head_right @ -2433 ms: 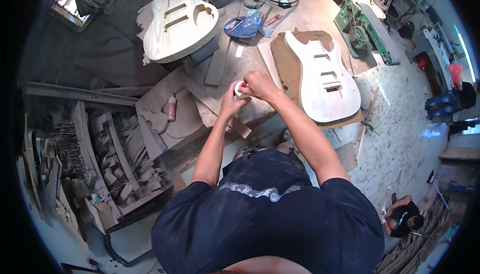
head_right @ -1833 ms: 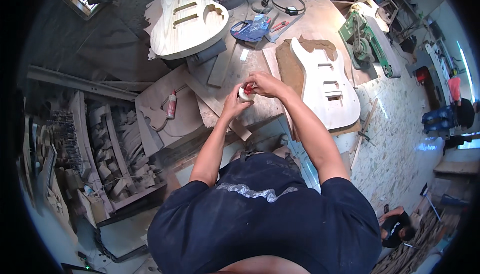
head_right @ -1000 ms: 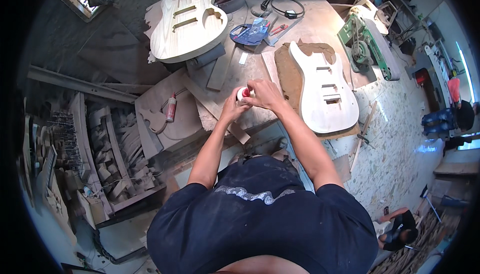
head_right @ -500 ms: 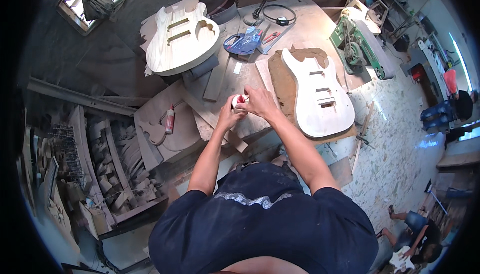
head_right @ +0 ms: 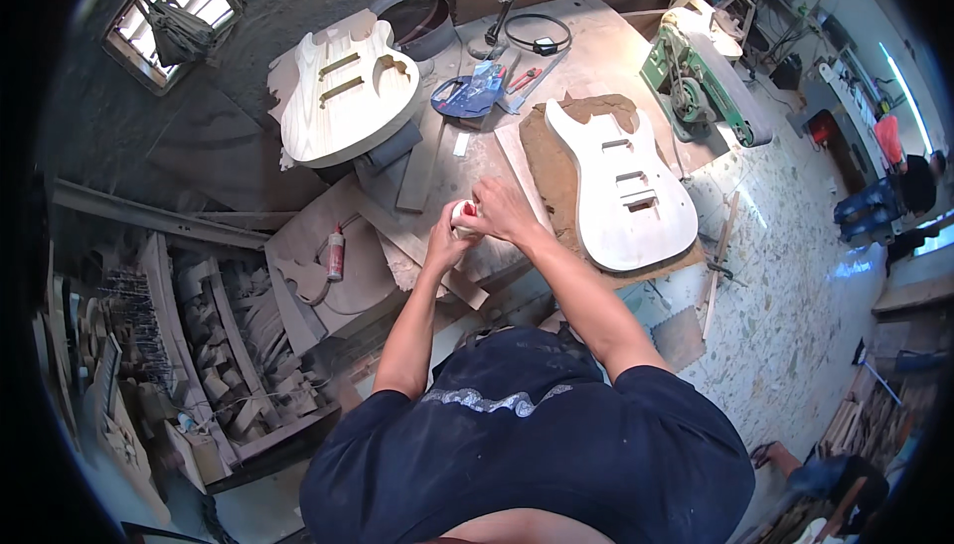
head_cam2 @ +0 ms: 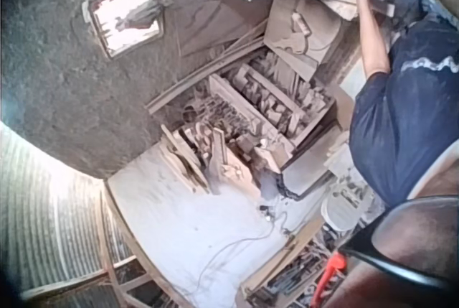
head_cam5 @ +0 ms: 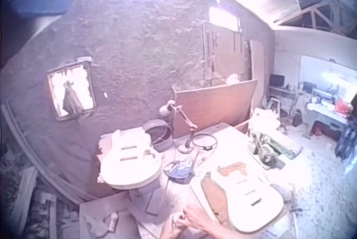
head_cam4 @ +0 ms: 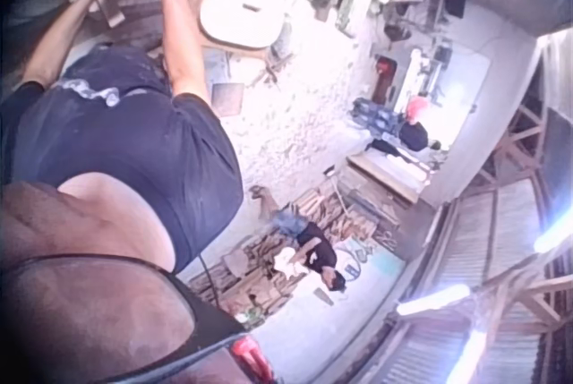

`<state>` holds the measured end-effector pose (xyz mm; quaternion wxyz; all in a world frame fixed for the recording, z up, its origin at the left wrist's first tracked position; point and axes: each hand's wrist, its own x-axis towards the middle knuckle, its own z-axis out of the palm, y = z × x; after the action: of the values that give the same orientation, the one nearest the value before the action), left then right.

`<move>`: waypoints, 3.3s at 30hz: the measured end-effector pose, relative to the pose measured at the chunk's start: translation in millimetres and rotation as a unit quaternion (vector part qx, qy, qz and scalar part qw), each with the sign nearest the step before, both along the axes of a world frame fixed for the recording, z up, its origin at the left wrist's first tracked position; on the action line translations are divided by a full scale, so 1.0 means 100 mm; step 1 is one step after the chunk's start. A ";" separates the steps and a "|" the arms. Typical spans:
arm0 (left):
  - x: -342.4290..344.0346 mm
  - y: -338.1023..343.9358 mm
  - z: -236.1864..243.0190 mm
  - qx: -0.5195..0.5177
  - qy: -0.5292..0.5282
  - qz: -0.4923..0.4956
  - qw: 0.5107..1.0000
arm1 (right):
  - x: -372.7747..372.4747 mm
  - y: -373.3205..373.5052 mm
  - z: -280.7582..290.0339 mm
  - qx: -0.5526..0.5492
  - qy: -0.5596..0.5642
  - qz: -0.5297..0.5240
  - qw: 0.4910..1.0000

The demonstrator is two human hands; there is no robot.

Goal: The person moves a belt sander aside, picks up a small wood block, applies glue to its surface from a bottle, and presses the block onto a guitar body.

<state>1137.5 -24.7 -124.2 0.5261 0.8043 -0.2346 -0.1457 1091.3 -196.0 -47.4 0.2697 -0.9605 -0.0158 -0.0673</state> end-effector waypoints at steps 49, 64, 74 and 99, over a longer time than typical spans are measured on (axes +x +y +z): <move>0.01 0.02 0.07 -0.021 -0.010 -0.006 1.000 | -0.18 0.15 -0.21 0.114 -0.083 0.002 0.990; -0.10 -0.15 0.21 0.010 -0.106 0.039 0.994 | 1.26 -2.27 -0.02 0.065 0.027 -0.046 0.996; -0.30 -0.53 0.26 0.172 -0.128 0.283 0.935 | 3.13 -3.36 -1.55 -0.106 0.099 -0.021 0.989; -0.67 0.18 0.52 -0.029 -0.045 0.374 0.926 | 1.51 -2.64 0.56 0.334 0.165 0.042 0.927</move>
<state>1070.9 -6.3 -72.5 0.5545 0.8236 0.0557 0.1051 1242.4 -460.3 8.1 0.5761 -0.8109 0.0122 0.1016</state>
